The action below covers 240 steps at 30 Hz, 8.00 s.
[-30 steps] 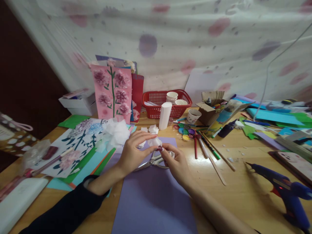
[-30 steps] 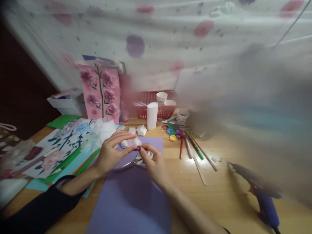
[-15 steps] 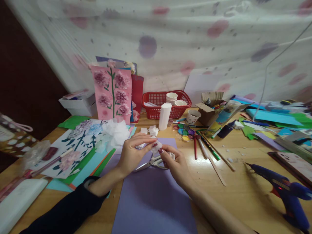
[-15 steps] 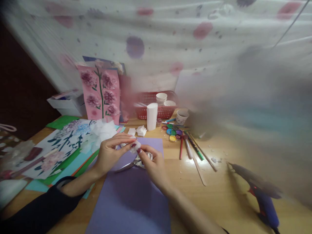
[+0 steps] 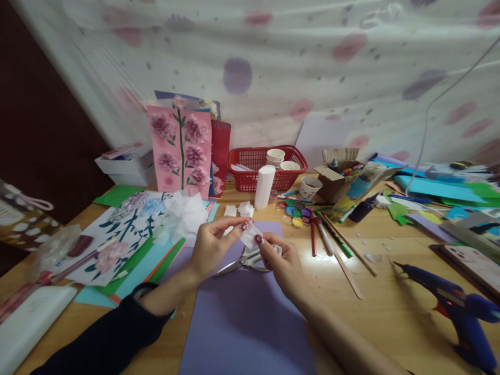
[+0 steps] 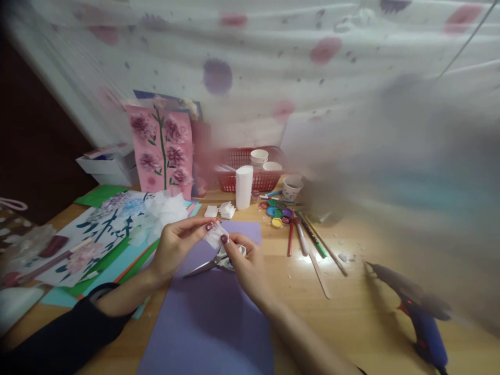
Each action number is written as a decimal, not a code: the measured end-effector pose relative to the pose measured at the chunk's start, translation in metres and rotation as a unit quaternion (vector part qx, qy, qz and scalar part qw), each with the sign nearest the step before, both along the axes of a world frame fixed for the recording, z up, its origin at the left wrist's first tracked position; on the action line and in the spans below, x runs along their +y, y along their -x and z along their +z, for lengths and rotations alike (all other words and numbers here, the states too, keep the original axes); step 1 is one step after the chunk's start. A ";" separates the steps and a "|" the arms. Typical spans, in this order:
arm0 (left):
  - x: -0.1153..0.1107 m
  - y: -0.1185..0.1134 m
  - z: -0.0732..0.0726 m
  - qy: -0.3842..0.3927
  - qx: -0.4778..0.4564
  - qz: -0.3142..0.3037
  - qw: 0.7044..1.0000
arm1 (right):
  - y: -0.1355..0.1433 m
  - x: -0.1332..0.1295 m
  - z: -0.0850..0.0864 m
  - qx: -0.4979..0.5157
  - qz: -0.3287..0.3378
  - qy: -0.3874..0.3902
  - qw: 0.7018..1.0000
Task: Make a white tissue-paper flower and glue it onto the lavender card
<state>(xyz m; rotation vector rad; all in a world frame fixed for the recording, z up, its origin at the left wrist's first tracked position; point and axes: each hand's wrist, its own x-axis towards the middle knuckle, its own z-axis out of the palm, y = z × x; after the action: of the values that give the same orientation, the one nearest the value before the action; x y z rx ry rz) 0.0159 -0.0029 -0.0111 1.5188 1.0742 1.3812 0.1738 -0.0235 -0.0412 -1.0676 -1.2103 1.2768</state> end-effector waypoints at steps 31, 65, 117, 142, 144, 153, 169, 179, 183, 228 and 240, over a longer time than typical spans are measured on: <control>0.000 0.002 -0.004 -0.192 0.198 -0.033 0.961 | 0.002 0.003 -0.005 0.073 -0.022 0.025 0.997; 0.001 0.000 0.000 -0.039 0.104 -0.040 0.993 | -0.001 0.001 -0.004 0.047 0.001 0.009 0.999; 0.006 0.011 0.006 -0.168 0.224 -0.017 0.960 | 0.000 0.000 -0.001 0.009 -0.020 -0.018 1.000; -0.002 -0.001 -0.004 -0.105 0.169 -0.054 0.979 | 0.001 0.000 0.001 0.018 -0.004 -0.035 0.999; -0.001 -0.002 -0.006 -0.057 0.140 -0.047 0.987 | 0.001 0.000 0.001 -0.010 -0.010 -0.048 0.999; 0.022 0.015 0.003 0.137 -0.145 -0.001 0.980 | 0.000 0.000 -0.002 -0.051 -0.009 -0.036 0.998; 0.074 0.095 0.018 0.033 0.248 0.118 0.961 | 0.003 0.011 -0.004 0.225 0.060 0.159 0.960; 0.012 0.009 0.022 -0.186 0.320 -0.047 0.928 | -0.004 0.012 0.002 0.425 0.138 0.290 0.846; 0.004 -0.004 0.014 -0.146 0.367 -0.062 0.917 | -0.004 0.010 0.003 0.425 0.166 0.266 0.849; 0.008 0.006 0.008 -0.171 0.294 -0.028 0.940 | -0.003 0.007 0.007 0.476 0.146 0.248 0.831; 0.019 0.015 0.005 -0.053 0.295 -0.067 0.952 | -0.002 0.006 0.005 0.450 0.144 0.259 0.843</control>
<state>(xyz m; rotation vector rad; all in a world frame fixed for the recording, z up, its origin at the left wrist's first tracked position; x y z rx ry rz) 0.0011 0.0159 -0.0057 2.1185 1.2267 0.9165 0.1756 -0.0175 -0.0367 -0.4816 -0.2920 2.0901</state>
